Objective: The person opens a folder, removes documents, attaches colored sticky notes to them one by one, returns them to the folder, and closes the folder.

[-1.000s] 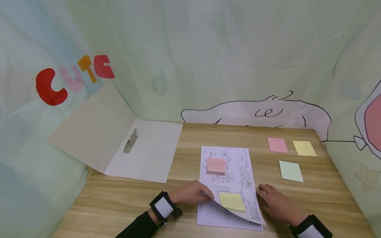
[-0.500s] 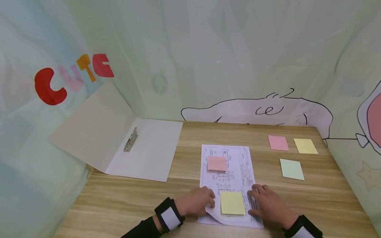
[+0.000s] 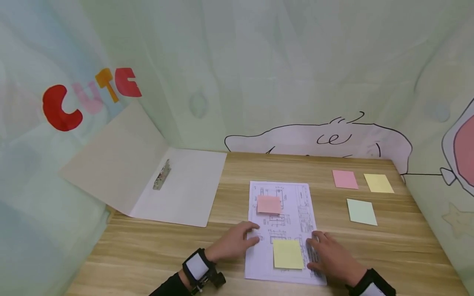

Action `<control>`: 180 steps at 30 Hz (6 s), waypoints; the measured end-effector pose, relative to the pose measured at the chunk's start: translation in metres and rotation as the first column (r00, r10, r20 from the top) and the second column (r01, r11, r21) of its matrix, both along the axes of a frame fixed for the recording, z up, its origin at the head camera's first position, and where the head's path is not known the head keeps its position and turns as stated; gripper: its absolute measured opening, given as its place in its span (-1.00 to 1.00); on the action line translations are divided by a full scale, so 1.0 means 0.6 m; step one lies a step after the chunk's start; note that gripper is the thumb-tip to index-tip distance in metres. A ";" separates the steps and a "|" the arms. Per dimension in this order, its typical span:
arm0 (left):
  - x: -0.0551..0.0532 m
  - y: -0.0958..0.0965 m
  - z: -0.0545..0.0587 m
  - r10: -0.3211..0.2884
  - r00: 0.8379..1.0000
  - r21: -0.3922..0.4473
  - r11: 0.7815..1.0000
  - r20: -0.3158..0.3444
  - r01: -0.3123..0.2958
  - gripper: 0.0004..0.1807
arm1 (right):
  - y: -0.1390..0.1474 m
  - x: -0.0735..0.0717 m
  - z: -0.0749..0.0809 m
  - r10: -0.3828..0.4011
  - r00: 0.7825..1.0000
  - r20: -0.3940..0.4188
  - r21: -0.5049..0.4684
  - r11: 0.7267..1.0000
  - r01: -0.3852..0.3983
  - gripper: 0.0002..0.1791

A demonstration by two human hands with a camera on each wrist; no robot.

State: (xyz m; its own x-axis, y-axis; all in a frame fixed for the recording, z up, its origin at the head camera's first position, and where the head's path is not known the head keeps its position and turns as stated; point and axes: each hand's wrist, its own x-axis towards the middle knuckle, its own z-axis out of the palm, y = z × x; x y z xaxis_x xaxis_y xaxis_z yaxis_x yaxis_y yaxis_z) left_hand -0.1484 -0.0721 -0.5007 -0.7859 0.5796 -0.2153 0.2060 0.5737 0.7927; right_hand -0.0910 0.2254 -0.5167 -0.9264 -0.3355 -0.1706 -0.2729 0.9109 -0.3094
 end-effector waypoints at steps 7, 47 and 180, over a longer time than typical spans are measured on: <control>-0.008 -0.022 0.007 0.219 0.924 0.197 0.937 0.315 -0.289 -0.40 | -0.007 -0.002 0.001 -0.036 0.999 0.039 -0.035 0.999 0.038 -0.38; -0.018 0.036 -0.011 0.258 0.910 0.371 0.850 0.324 -0.373 -0.31 | 0.002 -0.006 0.002 -0.069 0.990 0.120 -0.115 0.990 0.083 -0.48; -0.070 -0.454 -0.010 0.712 0.693 -0.054 0.701 0.107 -0.711 -0.15 | 0.070 -0.063 0.013 -0.240 0.820 0.520 -0.684 0.458 0.568 -0.47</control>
